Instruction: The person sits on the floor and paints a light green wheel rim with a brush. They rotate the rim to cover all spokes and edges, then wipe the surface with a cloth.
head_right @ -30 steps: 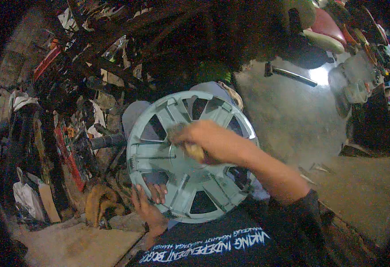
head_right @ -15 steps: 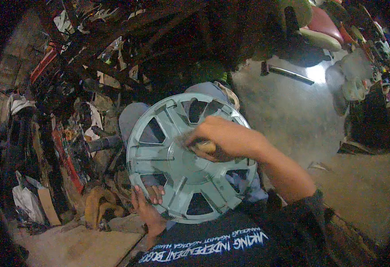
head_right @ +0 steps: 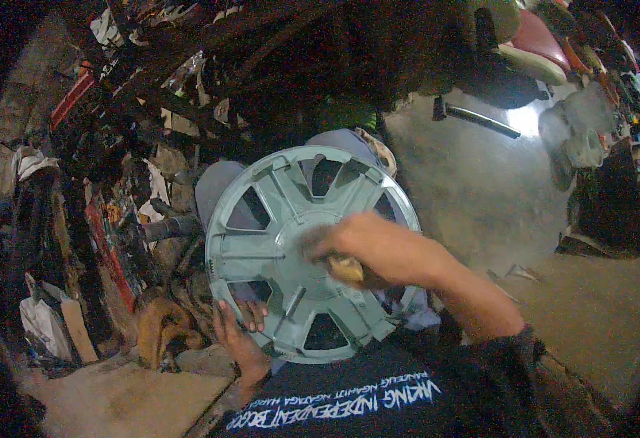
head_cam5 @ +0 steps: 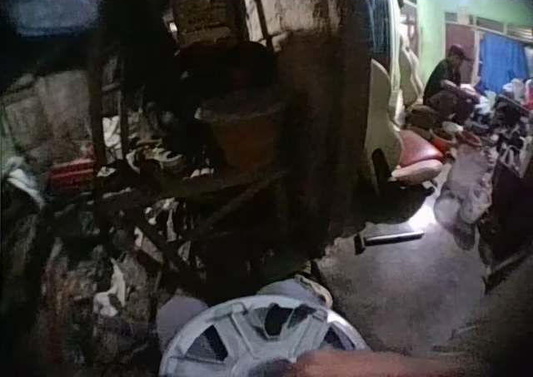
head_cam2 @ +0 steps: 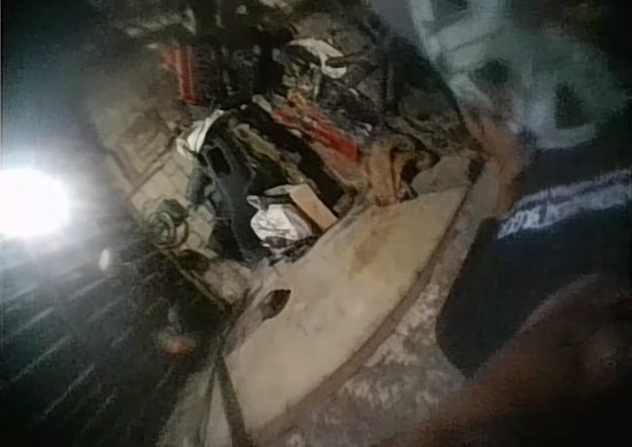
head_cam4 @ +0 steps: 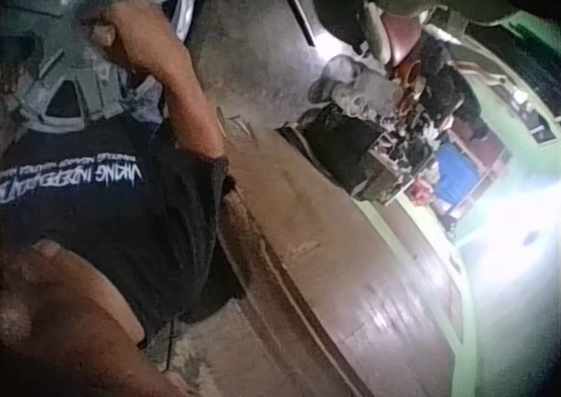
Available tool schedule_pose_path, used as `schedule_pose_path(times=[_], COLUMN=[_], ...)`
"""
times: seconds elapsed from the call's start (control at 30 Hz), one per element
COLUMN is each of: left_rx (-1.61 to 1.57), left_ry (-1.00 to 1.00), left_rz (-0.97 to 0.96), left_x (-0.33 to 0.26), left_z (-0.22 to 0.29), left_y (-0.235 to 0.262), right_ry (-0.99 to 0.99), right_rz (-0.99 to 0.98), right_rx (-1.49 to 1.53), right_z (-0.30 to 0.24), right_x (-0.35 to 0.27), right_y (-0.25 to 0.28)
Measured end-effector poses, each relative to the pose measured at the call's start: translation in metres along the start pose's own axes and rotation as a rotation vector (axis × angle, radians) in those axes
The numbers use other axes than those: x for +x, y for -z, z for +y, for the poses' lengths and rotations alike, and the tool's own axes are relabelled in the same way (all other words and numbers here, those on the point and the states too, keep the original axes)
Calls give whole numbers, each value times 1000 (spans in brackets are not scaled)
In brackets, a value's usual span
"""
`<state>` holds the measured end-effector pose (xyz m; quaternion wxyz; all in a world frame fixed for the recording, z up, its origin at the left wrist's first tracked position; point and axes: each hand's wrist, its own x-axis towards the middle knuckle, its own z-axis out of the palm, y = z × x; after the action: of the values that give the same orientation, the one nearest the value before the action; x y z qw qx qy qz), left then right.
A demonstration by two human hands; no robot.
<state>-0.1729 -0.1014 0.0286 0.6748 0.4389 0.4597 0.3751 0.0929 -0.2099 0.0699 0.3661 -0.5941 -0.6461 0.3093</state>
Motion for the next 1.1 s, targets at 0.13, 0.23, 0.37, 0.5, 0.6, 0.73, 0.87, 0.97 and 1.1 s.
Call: schedule_pose_path(times=[0.13, 0.23, 0.37, 0.5, 0.6, 0.73, 0.87, 0.97, 1.1], left_rx=[1, 8, 22, 569, 251, -104, 177, 597, 540], left_ry=[-24, -27, -7, -491, -73, 27, -52, -464, -367], left_rz=[-78, -93, -18, -24, -25, -197, 5, 32, 128], left_x=[5, 5, 0, 17, 3, 12, 11, 21, 18], left_z=[7, 7, 7, -26, -1, -14, -10, -27, -29], left_y=[-8, -6, -9, 18, 0, 27, 10, 18, 22], right_ry=[281, 181, -154, 37, 133, -525, -321, -97, -419], right_rz=[-122, 216, 179, -93, 183, 538, 345, 157, 265], right_rx=[323, 133, -185, 292, 517, 211, -411, 200, 488], right_z=[17, 33, 6, -43, -15, -4, -29, -54, -37], right_x=[-14, -5, 12, 5, -8, -17, -24, -30, -31], right_y=[-18, 5, -12, -52, -62, -51, -67, -82, -85])
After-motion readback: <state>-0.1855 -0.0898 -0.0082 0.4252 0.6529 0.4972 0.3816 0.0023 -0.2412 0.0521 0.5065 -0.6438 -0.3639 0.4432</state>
